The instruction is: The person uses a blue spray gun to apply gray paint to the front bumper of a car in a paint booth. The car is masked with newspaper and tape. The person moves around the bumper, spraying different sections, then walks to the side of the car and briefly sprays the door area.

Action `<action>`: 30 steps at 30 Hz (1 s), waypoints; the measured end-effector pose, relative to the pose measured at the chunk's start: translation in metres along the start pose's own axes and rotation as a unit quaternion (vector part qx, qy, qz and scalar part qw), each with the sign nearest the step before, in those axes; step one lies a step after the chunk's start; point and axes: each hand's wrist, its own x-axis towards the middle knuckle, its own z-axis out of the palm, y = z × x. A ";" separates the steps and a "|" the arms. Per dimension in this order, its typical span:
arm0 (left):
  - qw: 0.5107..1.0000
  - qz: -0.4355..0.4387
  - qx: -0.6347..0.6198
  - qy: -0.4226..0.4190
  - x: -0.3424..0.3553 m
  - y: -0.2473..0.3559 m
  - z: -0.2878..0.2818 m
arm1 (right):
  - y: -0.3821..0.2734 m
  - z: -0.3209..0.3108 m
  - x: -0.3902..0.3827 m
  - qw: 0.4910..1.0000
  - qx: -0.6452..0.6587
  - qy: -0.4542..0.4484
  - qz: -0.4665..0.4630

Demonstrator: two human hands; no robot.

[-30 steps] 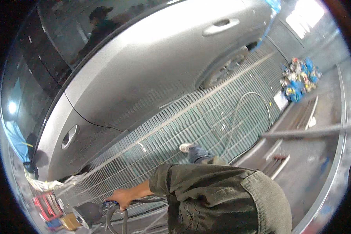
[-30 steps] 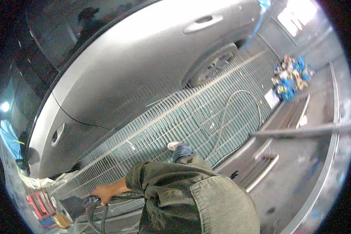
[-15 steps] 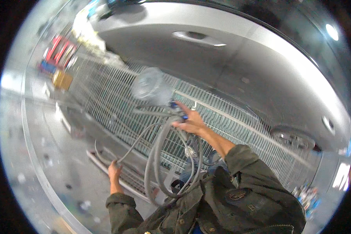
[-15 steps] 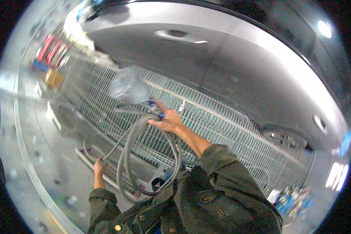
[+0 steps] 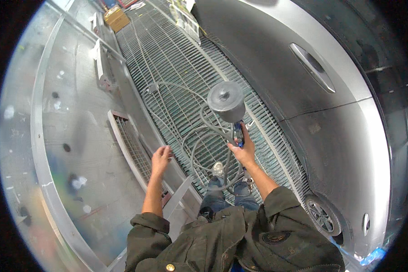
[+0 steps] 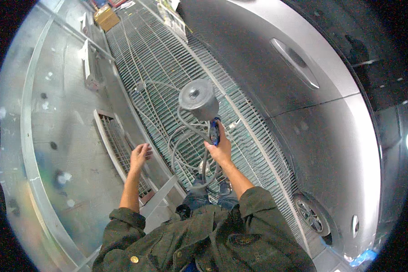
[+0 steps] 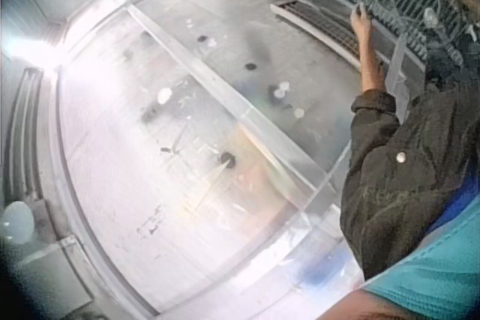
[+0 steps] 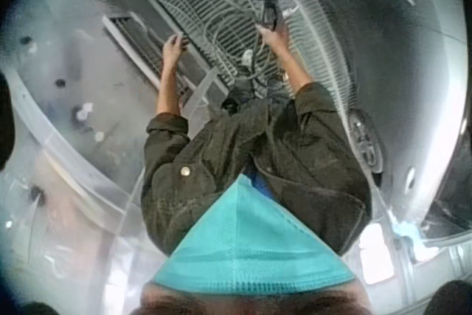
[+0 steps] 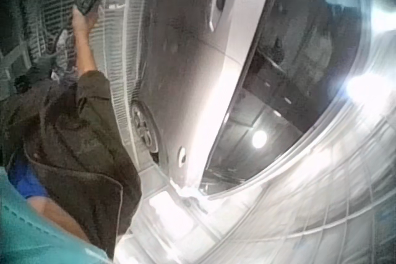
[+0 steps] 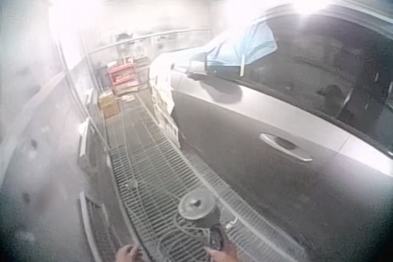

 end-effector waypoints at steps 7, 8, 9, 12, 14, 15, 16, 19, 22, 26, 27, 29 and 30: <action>0.989 0.082 0.103 -0.064 -0.059 -0.011 0.085 | 0.006 0.035 -0.010 0.994 -0.020 0.026 -0.103; 0.990 0.057 0.093 -0.089 -0.068 -0.005 0.096 | 0.002 0.038 -0.013 0.995 -0.040 0.014 -0.091; 0.989 0.032 0.084 -0.114 -0.076 0.000 0.106 | -0.002 0.042 -0.017 0.996 0.061 -0.012 -0.063; 0.983 0.013 -0.060 -0.175 -0.091 -0.009 0.132 | -0.020 0.052 -0.025 0.993 0.106 0.000 -0.052; 0.971 0.038 -0.078 -0.224 -0.104 0.009 0.141 | -0.036 0.056 -0.028 0.983 0.173 0.033 -0.058; 0.971 0.014 -0.062 -0.229 -0.109 0.017 0.143 | -0.048 0.052 -0.029 0.974 0.219 0.042 -0.046; 0.971 0.051 -0.052 -0.227 -0.117 0.028 0.145 | -0.062 0.049 -0.031 0.962 0.264 0.052 -0.034; 0.948 0.086 -0.119 -0.284 -0.126 0.039 0.147 | -0.117 0.030 -0.037 0.922 0.381 0.061 0.033; 0.928 0.073 -0.159 -0.329 -0.138 0.055 0.141 | -0.138 -0.004 -0.038 0.900 0.432 0.060 0.000; 0.900 0.235 0.016 -0.366 -0.149 0.095 0.121 | -0.180 -0.050 -0.039 0.866 0.494 0.068 -0.028; 0.896 0.251 0.016 -0.367 -0.151 0.098 0.118 | -0.192 -0.062 -0.040 0.871 0.485 0.051 -0.054; 0.883 0.290 0.014 -0.369 -0.155 0.102 0.116 | -0.209 -0.083 -0.040 0.875 0.472 0.056 -0.086; 0.878 0.283 -0.011 -0.386 -0.158 0.107 0.113 | -0.216 -0.091 -0.042 0.871 0.481 0.045 -0.090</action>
